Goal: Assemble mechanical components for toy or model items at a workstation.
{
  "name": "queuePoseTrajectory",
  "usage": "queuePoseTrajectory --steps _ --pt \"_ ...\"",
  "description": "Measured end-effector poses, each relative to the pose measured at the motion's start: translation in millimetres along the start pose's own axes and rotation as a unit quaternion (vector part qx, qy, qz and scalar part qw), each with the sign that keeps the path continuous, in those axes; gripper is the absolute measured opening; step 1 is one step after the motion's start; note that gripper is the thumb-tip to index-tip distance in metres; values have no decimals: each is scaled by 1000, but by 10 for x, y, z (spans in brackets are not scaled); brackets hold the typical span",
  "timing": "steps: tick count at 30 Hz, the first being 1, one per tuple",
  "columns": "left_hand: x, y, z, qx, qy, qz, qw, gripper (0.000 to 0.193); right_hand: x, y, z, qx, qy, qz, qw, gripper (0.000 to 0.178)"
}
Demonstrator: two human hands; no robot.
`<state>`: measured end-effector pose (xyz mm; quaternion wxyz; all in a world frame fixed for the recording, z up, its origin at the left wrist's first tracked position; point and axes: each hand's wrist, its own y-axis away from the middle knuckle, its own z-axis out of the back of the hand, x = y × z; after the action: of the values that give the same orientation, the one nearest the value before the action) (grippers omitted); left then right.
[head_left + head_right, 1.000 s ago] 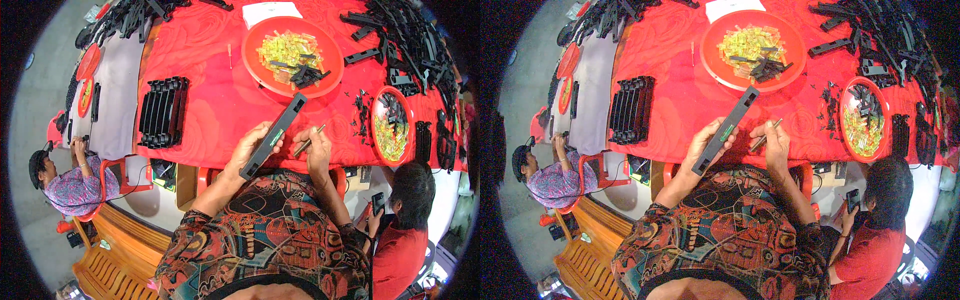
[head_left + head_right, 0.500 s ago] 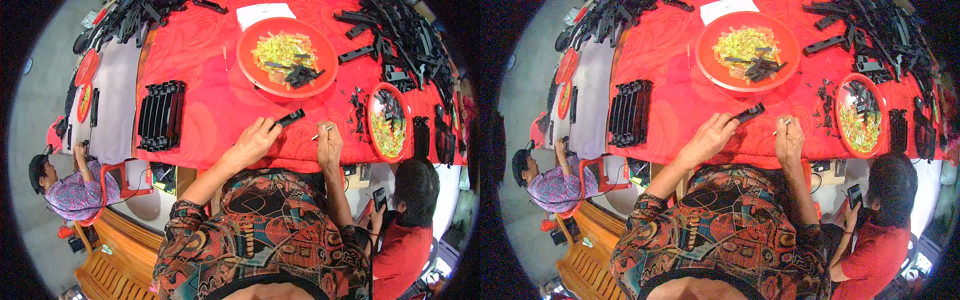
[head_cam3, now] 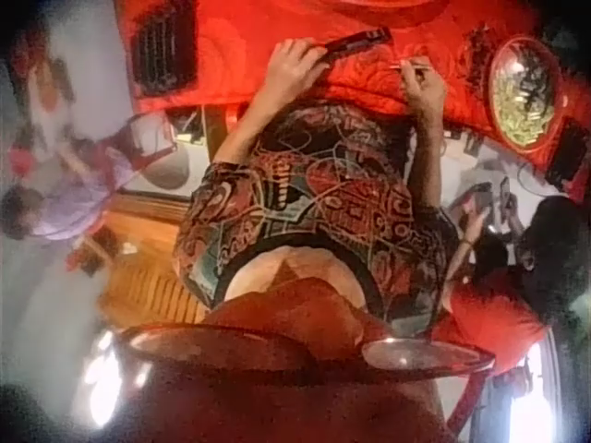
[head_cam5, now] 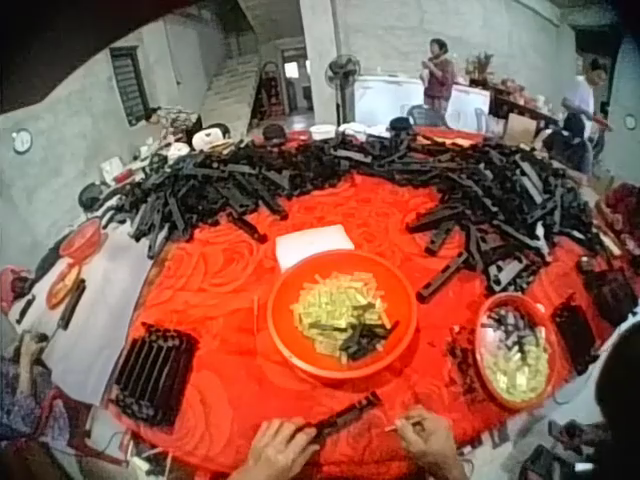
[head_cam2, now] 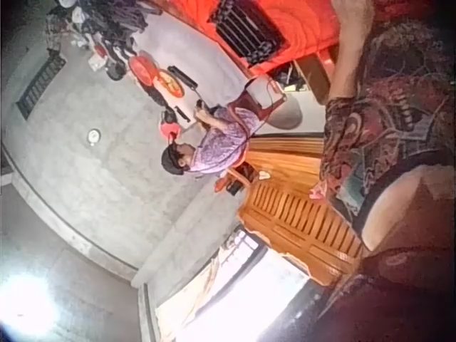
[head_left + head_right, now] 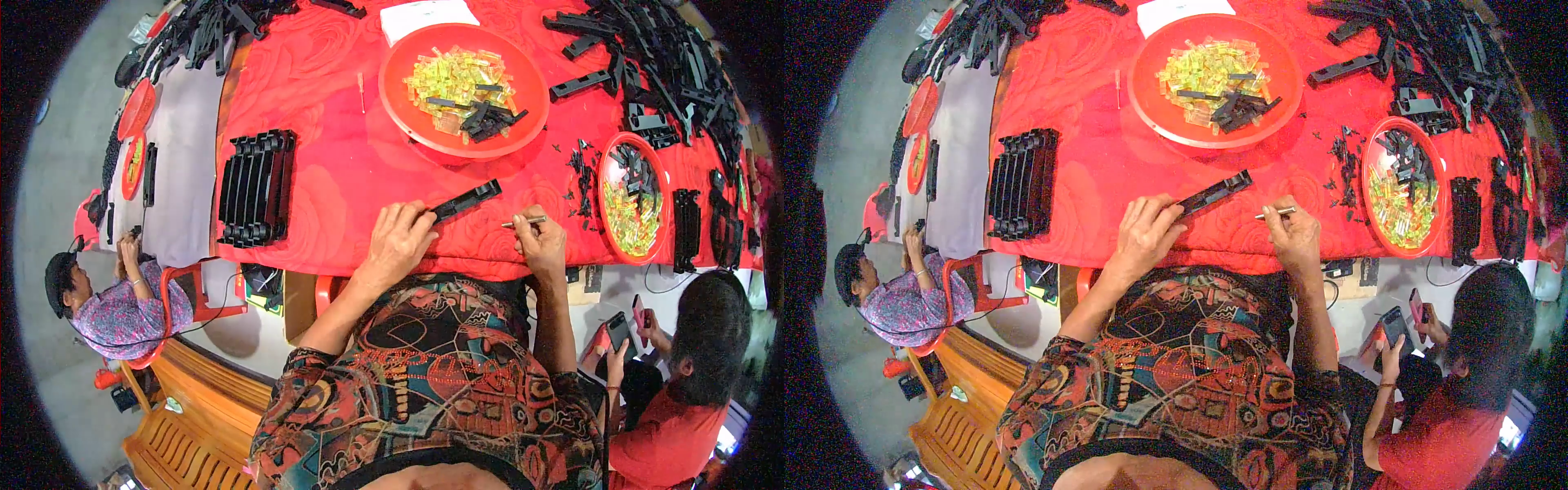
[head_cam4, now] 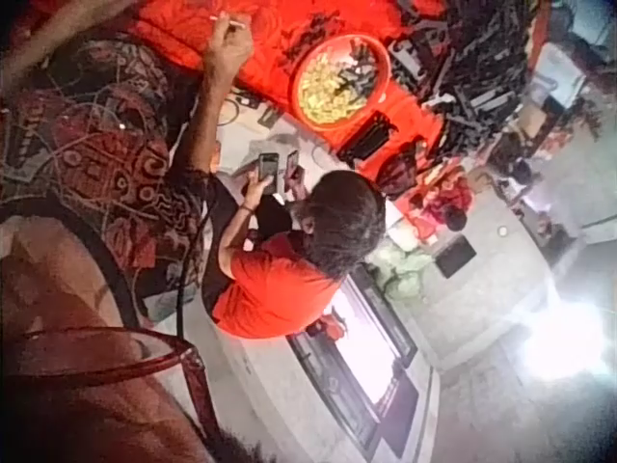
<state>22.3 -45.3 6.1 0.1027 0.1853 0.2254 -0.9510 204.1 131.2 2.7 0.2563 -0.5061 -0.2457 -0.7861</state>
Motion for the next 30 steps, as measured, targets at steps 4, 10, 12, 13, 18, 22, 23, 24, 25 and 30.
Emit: queuePoseTrajectory --steps 4,10,12,13,18,22,23,24,25,30 --pt "-7 16 -85 3 -21 -9 1000 27 -63 23 -41 34 -47 -55 997 16" --pt "18 44 -128 30 -32 -4 999 28 30 40 -109 28 -88 -85 992 18" --pt "15 46 -142 33 -38 -6 999 30 19 38 -132 19 -84 -82 993 19" --pt "16 42 -142 37 -43 -10 998 32 -14 37 -157 13 -101 -68 993 17" --pt "6 -7 -97 47 -37 -2 998 32 65 4 -249 4 -206 -65 976 12" --pt "-6 -24 -89 81 -43 12 996 38 205 -99 -295 33 -235 -30 971 15" --pt "-11 -32 -80 80 -42 13 996 38 251 -129 -309 56 -227 -21 972 16" --pt "-20 -47 -65 95 -47 17 994 40 280 -165 -335 56 -226 -21 972 16" --pt "-25 -56 -58 110 -52 21 992 43 306 -205 -366 67 -218 -25 973 17" --pt "-7 -70 -64 119 -36 21 992 45 376 -371 -465 97 -171 -72 978 17"
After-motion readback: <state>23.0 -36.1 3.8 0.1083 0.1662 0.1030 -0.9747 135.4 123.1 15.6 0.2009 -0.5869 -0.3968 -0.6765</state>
